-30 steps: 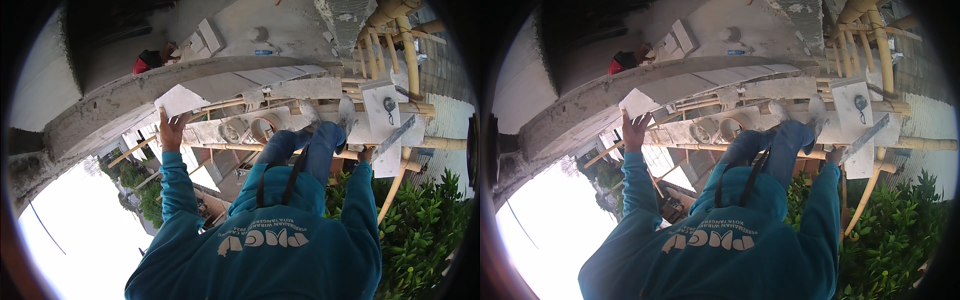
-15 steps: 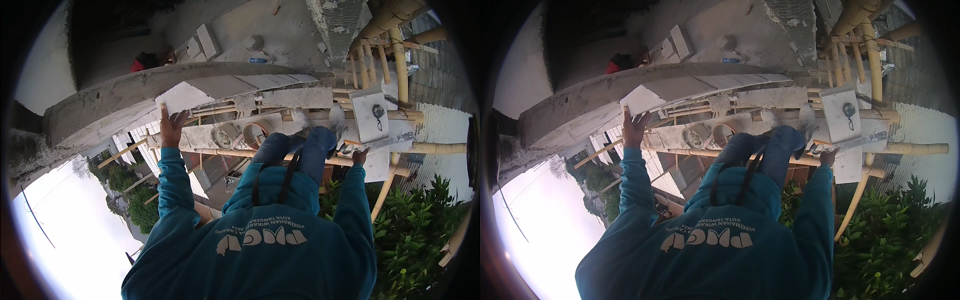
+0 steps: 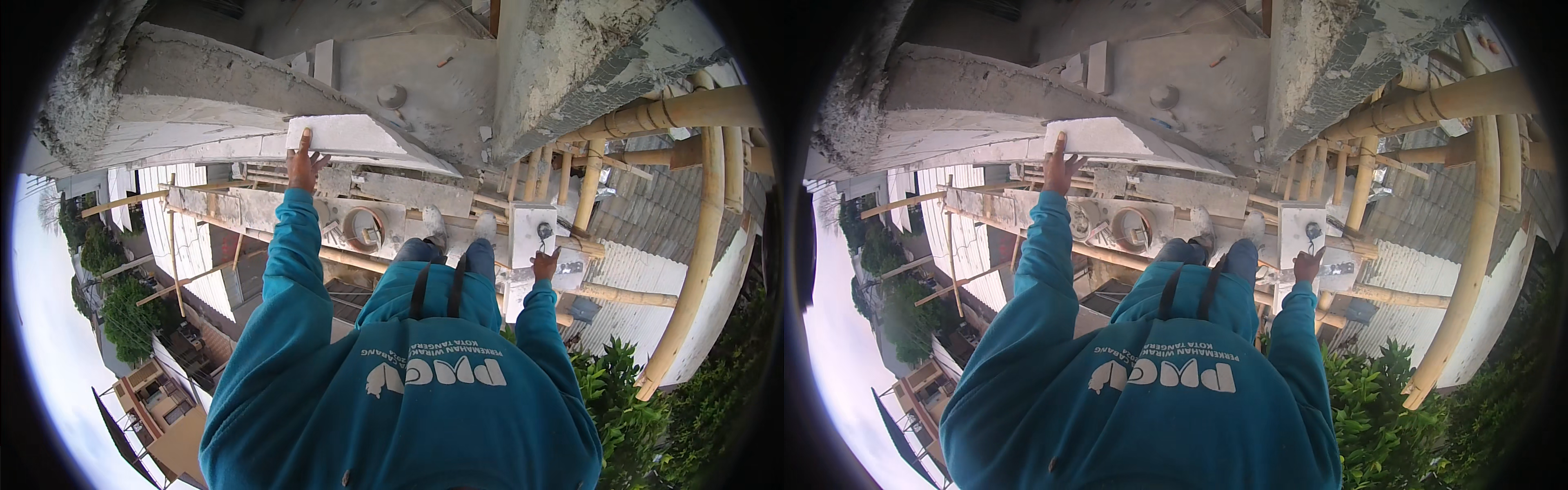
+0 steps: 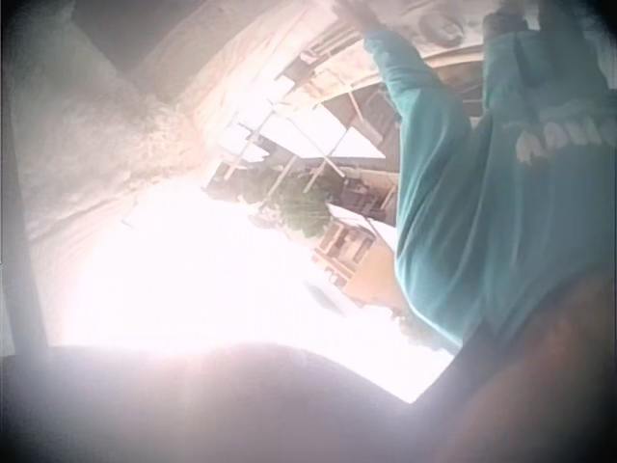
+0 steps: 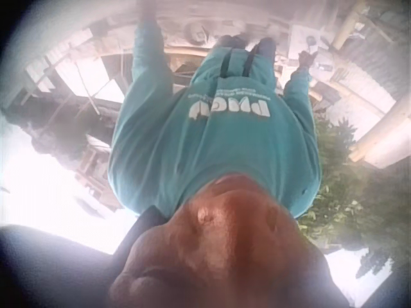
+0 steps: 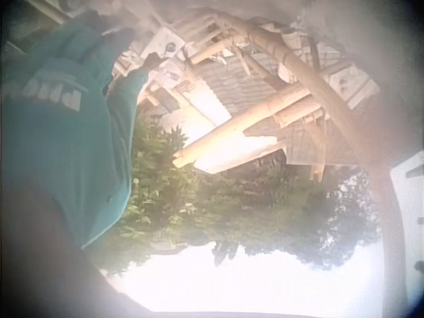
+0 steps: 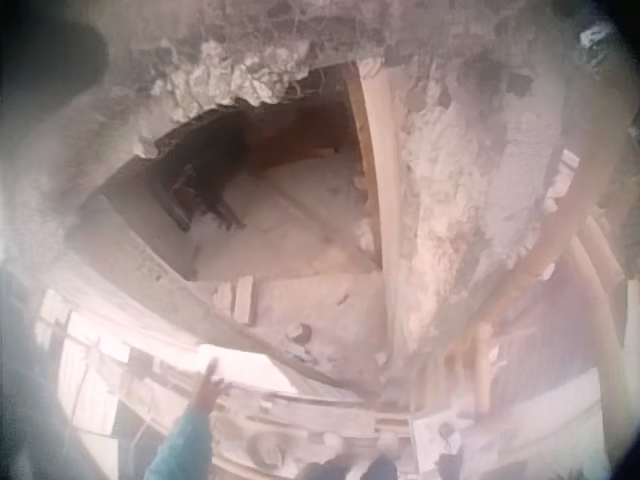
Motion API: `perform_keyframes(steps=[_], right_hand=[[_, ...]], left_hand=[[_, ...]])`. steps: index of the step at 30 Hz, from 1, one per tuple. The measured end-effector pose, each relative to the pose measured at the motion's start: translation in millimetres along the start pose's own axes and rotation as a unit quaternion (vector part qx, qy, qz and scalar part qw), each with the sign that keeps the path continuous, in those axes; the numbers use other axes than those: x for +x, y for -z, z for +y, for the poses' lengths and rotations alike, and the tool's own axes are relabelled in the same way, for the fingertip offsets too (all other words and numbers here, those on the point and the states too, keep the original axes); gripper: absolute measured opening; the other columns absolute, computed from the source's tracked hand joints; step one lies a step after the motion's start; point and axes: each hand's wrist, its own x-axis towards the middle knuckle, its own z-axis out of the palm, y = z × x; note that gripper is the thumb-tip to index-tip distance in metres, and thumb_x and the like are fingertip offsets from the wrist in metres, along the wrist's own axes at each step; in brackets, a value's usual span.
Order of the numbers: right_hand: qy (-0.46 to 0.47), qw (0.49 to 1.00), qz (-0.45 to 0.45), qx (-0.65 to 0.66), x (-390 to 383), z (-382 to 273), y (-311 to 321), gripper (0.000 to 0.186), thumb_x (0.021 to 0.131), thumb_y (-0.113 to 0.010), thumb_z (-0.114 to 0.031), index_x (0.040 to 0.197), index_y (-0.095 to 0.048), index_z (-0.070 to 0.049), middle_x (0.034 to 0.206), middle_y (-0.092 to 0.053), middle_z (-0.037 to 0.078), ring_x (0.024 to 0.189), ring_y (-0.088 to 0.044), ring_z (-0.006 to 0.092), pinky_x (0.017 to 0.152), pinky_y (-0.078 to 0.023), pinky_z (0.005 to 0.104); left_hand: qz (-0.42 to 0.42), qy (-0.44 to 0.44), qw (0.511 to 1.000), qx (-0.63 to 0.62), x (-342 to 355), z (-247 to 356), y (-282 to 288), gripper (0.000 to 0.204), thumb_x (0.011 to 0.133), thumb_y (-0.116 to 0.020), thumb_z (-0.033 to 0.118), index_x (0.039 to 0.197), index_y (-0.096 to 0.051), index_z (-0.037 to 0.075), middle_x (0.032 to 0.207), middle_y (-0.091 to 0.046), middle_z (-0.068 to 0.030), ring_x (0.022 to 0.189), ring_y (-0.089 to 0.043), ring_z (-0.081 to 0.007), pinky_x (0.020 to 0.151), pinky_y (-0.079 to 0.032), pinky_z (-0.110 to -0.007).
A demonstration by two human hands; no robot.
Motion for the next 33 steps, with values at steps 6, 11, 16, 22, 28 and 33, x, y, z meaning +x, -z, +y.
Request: perform_keyframes(steps=[6,11,16,22,28,33], right_hand=[[0.079,0.994,-0.034,0.062,-39.3,-110.5,14.5,0.080,0.088,-0.056,-0.001,0.153,-0.009,-0.003,0.105,-0.065,0.019,0.073,-0.070,0.0236,0.049,-0.051,0.0282],[0.243,0.969,-0.047,0.019,-1.7,-107.9,30.6,0.077,0.086,-0.055,-0.002,0.151,-0.015,-0.004,0.095,-0.067,0.017,0.067,-0.067,0.0192,0.044,-0.047,0.0257],[0.108,0.979,-0.155,-0.079,-62.1,-156.6,17.6,0.066,0.083,-0.053,-0.006,0.145,-0.030,0.002,0.090,-0.068,0.016,0.065,-0.068,0.0207,0.047,-0.052,0.0279],[0.100,0.940,-0.288,-0.151,-50.0,-171.6,10.1,0.056,0.083,-0.055,-0.009,0.136,-0.041,0.004,0.094,-0.068,0.016,0.067,-0.068,0.0211,0.052,-0.054,0.0294],[0.131,0.910,-0.320,-0.229,-44.0,-240.0,-18.3,0.042,0.086,-0.053,-0.009,0.127,-0.047,-0.001,0.105,-0.066,0.014,0.076,-0.069,0.0225,0.055,-0.054,0.0282],[0.147,0.888,-0.351,-0.257,-38.1,-289.9,-53.4,0.059,0.086,-0.053,-0.010,0.143,-0.038,-0.004,0.111,-0.065,0.016,0.084,-0.068,0.0236,0.061,-0.054,0.0310]], left_hand=[[0.020,0.026,0.999,-0.043,-15.7,6.9,-15.6,0.099,0.082,-0.076,0.034,0.148,-0.013,-0.003,0.148,-0.027,-0.0222,0.133,-0.030,-0.0521,0.094,-0.052,-0.056],[-0.027,0.026,0.998,-0.050,-40.5,-22.4,-21.2,0.099,0.083,-0.074,0.041,0.148,-0.016,-0.005,0.147,-0.035,-0.0231,0.132,-0.038,-0.0462,0.094,-0.051,-0.051],[-0.006,0.138,0.990,0.022,-144.3,-124.4,45.9,0.078,0.084,-0.070,0.048,0.138,-0.045,-0.002,0.140,-0.046,-0.0194,0.127,-0.047,-0.0366,0.094,-0.051,-0.049],[-0.097,0.264,0.947,0.157,-291.3,-288.5,60.1,0.092,0.087,-0.043,0.074,0.143,-0.040,0.001,0.139,-0.048,-0.0231,0.127,-0.048,-0.0348,0.106,-0.039,-0.040],[-0.136,0.269,0.935,0.185,-344.3,-164.3,38.2,0.086,0.090,-0.034,0.074,0.137,-0.050,0.004,0.142,-0.047,-0.0175,0.132,-0.042,-0.0339,0.114,-0.028,-0.042],[-0.004,0.164,0.981,-0.100,-322.8,-111.2,45.2,0.085,0.092,-0.034,0.071,0.135,-0.050,-0.001,0.142,-0.047,-0.0174,0.138,-0.036,-0.0328,0.116,-0.023,-0.043]])
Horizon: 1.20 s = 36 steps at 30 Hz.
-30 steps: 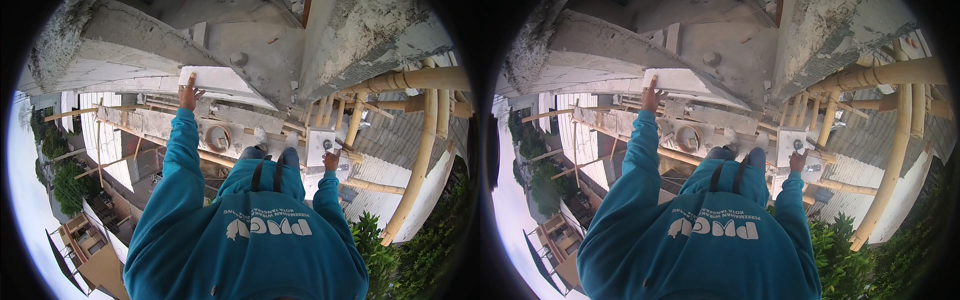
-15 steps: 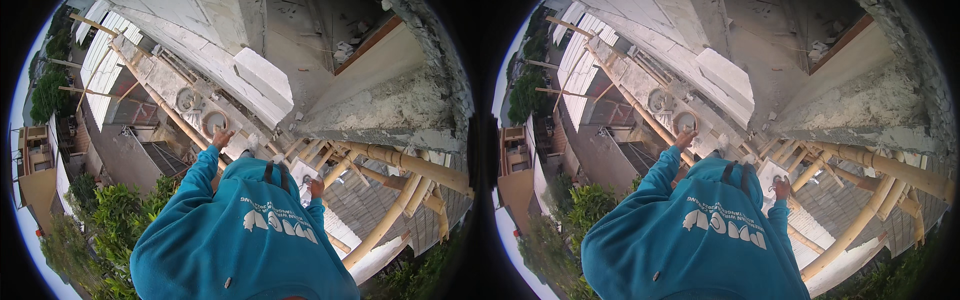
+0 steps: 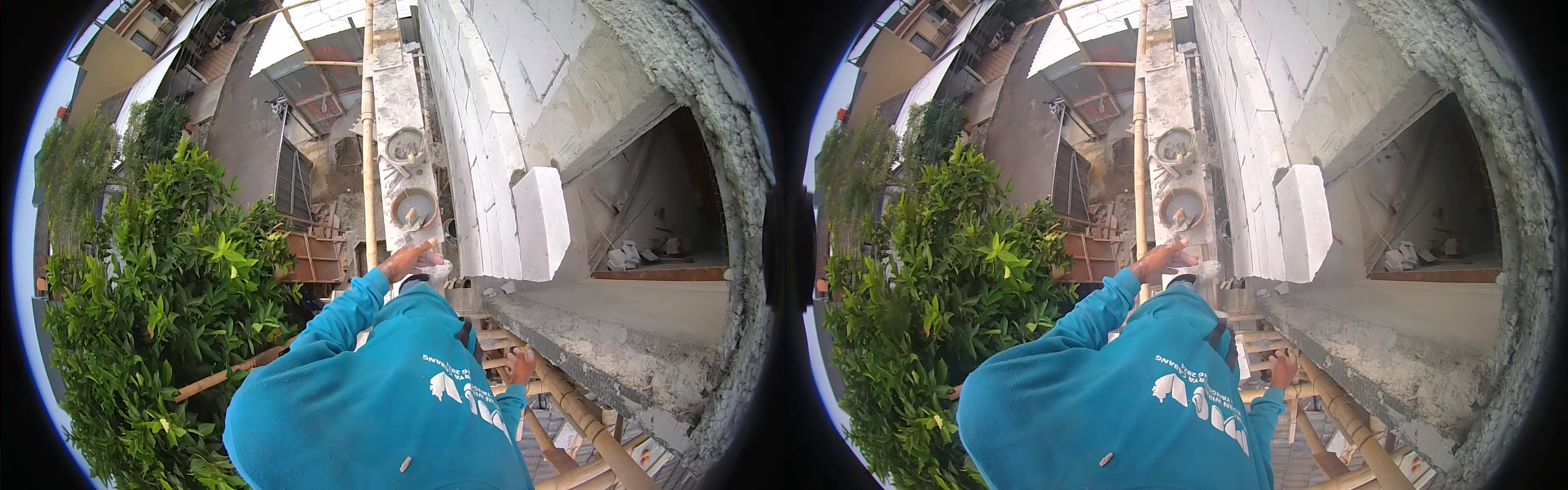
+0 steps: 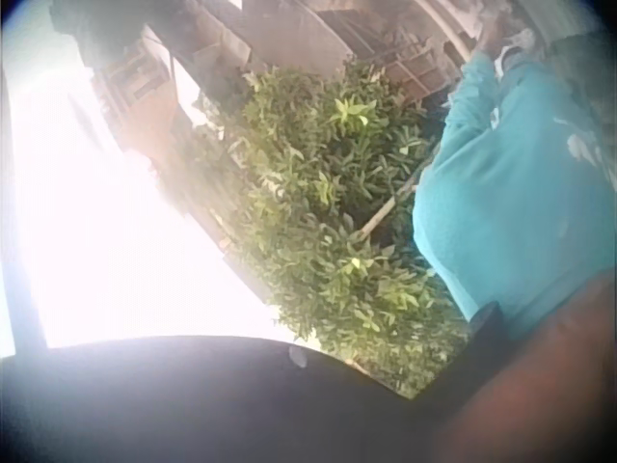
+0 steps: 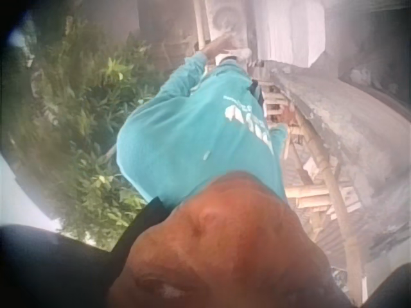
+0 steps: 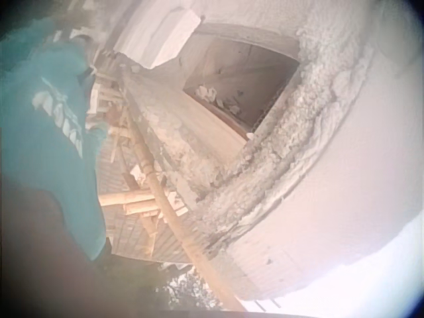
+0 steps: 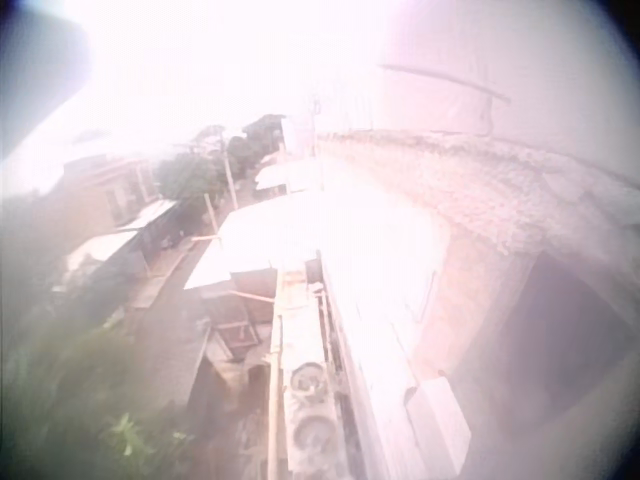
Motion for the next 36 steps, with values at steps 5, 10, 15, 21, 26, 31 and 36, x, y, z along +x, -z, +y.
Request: perform_keyframes(steps=[5,10,15,21,26,31,36], right_hand=[[0.056,0.997,-0.042,-0.021,7.6,-43.8,-22.1,0.057,0.088,-0.052,-0.011,0.143,-0.036,-0.005,0.114,-0.065,0.016,0.081,-0.068,0.0234,0.058,-0.053,0.0308],[0.069,0.995,-0.070,-0.017,-7.3,-48.5,-38.9,0.057,0.089,-0.051,-0.014,0.143,-0.036,-0.004,0.114,-0.065,0.016,0.085,-0.068,0.0241,0.064,-0.054,0.0315],[0.043,0.995,-0.082,-0.026,-23.9,-32.2,-42.6,0.050,0.089,-0.055,-0.014,0.136,-0.043,-0.002,0.112,-0.066,0.015,0.085,-0.068,0.0236,0.065,-0.055,0.0315],[0.085,0.985,-0.130,-0.074,-20.2,-39.8,-49.3,0.049,0.090,-0.054,-0.014,0.136,-0.043,-0.001,0.113,-0.066,0.015,0.086,-0.069,0.0235,0.066,-0.056,0.0309],[0.147,0.978,-0.131,-0.075,-23.3,-80.4,-57.8,0.052,0.093,-0.051,-0.017,0.141,-0.039,-0.002,0.115,-0.065,0.015,0.090,-0.068,0.0221,0.071,-0.055,0.0298],[0.231,0.965,-0.118,-0.045,-53.4,-155.5,-62.0,0.051,0.096,-0.053,-0.020,0.142,-0.039,-0.003,0.115,-0.064,0.014,0.092,-0.067,0.0215,0.076,-0.054,0.0304],[0.350,0.931,-0.103,0.020,-89.6,-249.3,-80.1,0.052,0.097,-0.055,-0.020,0.142,-0.039,-0.001,0.114,-0.064,0.015,0.093,-0.066,0.0213,0.080,-0.054,0.0312]], left_hand=[[0.094,-0.011,0.967,0.237,13.5,-50.0,-10.1,0.102,0.083,-0.037,0.080,0.147,-0.032,0.001,0.153,-0.030,-0.0204,0.142,-0.027,-0.0357,0.119,-0.016,-0.044],[-0.007,0.190,0.980,0.057,-4.2,-181.7,4.8,0.120,0.066,-0.043,0.093,0.149,-0.031,0.007,0.156,-0.022,-0.0215,0.144,-0.020,-0.0367,0.117,-0.018,-0.050],[0.054,0.257,0.965,0.003,-65.8,-141.5,-8.4,0.098,0.082,-0.033,0.083,0.146,-0.039,0.009,0.148,-0.039,-0.0176,0.135,-0.038,-0.0339,0.112,-0.029,-0.046],[0.031,0.116,0.991,0.057,-56.6,-173.9,-2.9,0.080,0.095,-0.023,0.068,0.144,-0.042,0.007,0.145,-0.043,-0.0180,0.132,-0.043,-0.0281,0.111,-0.034,-0.037],[0.050,0.123,0.988,0.084,-56.8,-181.9,1.5,0.081,0.095,-0.026,0.068,0.143,-0.042,0.005,0.145,-0.044,-0.0167,0.129,-0.045,-0.0258,0.108,-0.035,-0.037],[0.084,0.098,0.966,0.222,-43.0,-149.8,-3.0,0.069,0.099,-0.028,0.059,0.134,-0.050,0.003,0.133,-0.055,-0.0229,0.124,-0.051,-0.0352,0.103,-0.039,-0.042],[0.111,0.117,0.941,0.297,29.3,-294.6,64.6,0.061,0.100,-0.029,0.053,0.123,-0.054,0.002,0.117,-0.061,-0.0274,0.107,-0.059,-0.0427,0.089,-0.047,-0.047]])
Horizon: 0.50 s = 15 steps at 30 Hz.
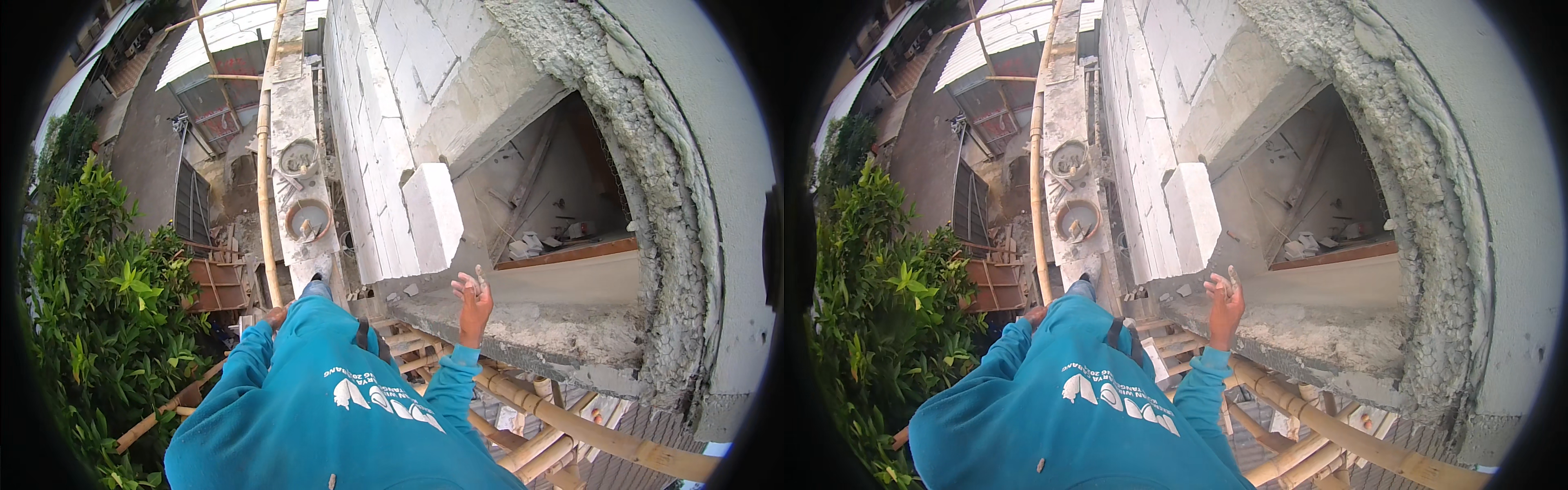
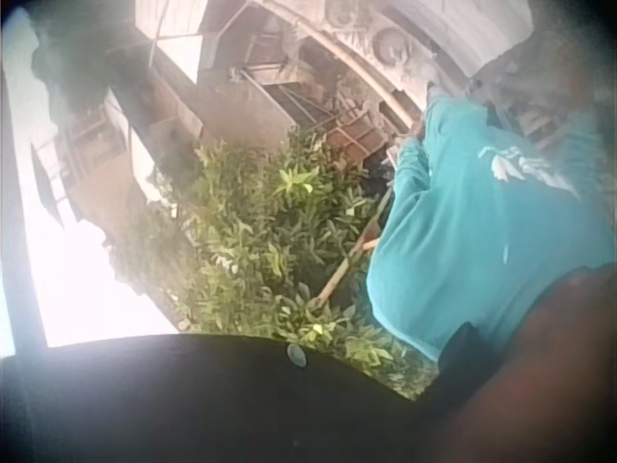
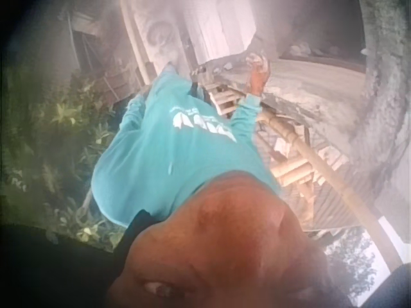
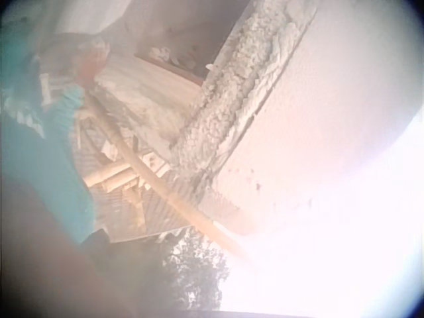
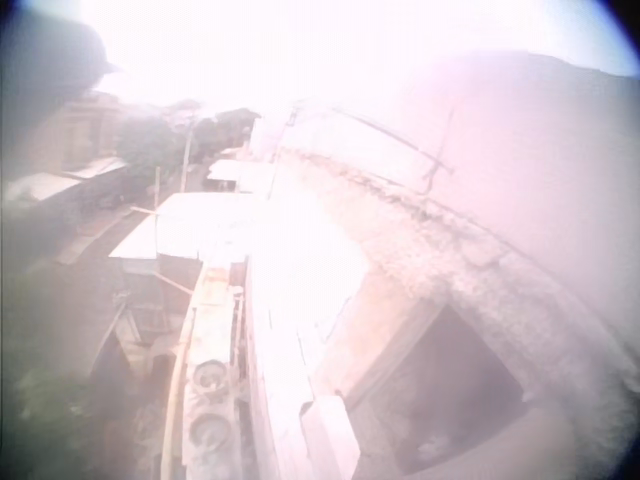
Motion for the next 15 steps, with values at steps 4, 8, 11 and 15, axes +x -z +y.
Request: perform_keyframes(steps=[4,8,11,15], right_hand=[[0.104,0.993,0.059,-0.013,31.8,-73.6,-4.0,0.051,0.096,-0.055,-0.019,0.142,-0.039,-0.002,0.115,-0.063,0.015,0.097,-0.065,0.0219,0.085,-0.053,0.0329],[0.173,0.979,0.099,-0.035,66.9,-113.1,-11.8,0.053,0.096,-0.056,-0.020,0.143,-0.038,0.000,0.118,-0.061,0.015,0.102,-0.063,0.0224,0.086,-0.053,0.0331],[0.197,0.977,0.081,-0.032,92.8,-133.9,-29.4,0.052,0.096,-0.057,-0.017,0.142,-0.039,0.000,0.122,-0.059,0.015,0.105,-0.061,0.0218,0.088,-0.052,0.0323],[0.258,0.963,0.052,-0.055,116.0,-183.7,-70.9,0.050,0.096,-0.056,-0.014,0.142,-0.040,0.000,0.123,-0.058,0.014,0.107,-0.060,0.0209,0.090,-0.051,0.0312]], left_hand=[[0.061,0.050,0.997,-0.021,11.3,3.5,-0.5,0.065,0.098,-0.035,0.057,0.110,-0.064,0.000,0.102,-0.065,-0.0282,0.100,-0.063,-0.0420,0.083,-0.048,-0.047],[0.075,0.105,0.989,-0.069,-6.6,35.8,29.0,0.085,0.088,-0.040,0.073,0.103,-0.066,-0.006,0.101,-0.067,-0.0257,0.096,-0.066,-0.0383,0.080,-0.052,-0.049],[0.129,0.060,0.987,-0.080,-3.6,41.5,42.8,0.071,0.087,-0.052,0.064,0.103,-0.069,-0.003,0.097,-0.069,-0.0227,0.087,-0.069,-0.0363,0.070,-0.056,-0.046],[0.140,0.115,0.977,-0.115,-15.5,71.6,69.9,0.063,0.087,-0.055,0.057,0.101,-0.070,-0.003,0.094,-0.070,-0.0224,0.083,-0.069,-0.0356,0.072,-0.055,-0.045]])
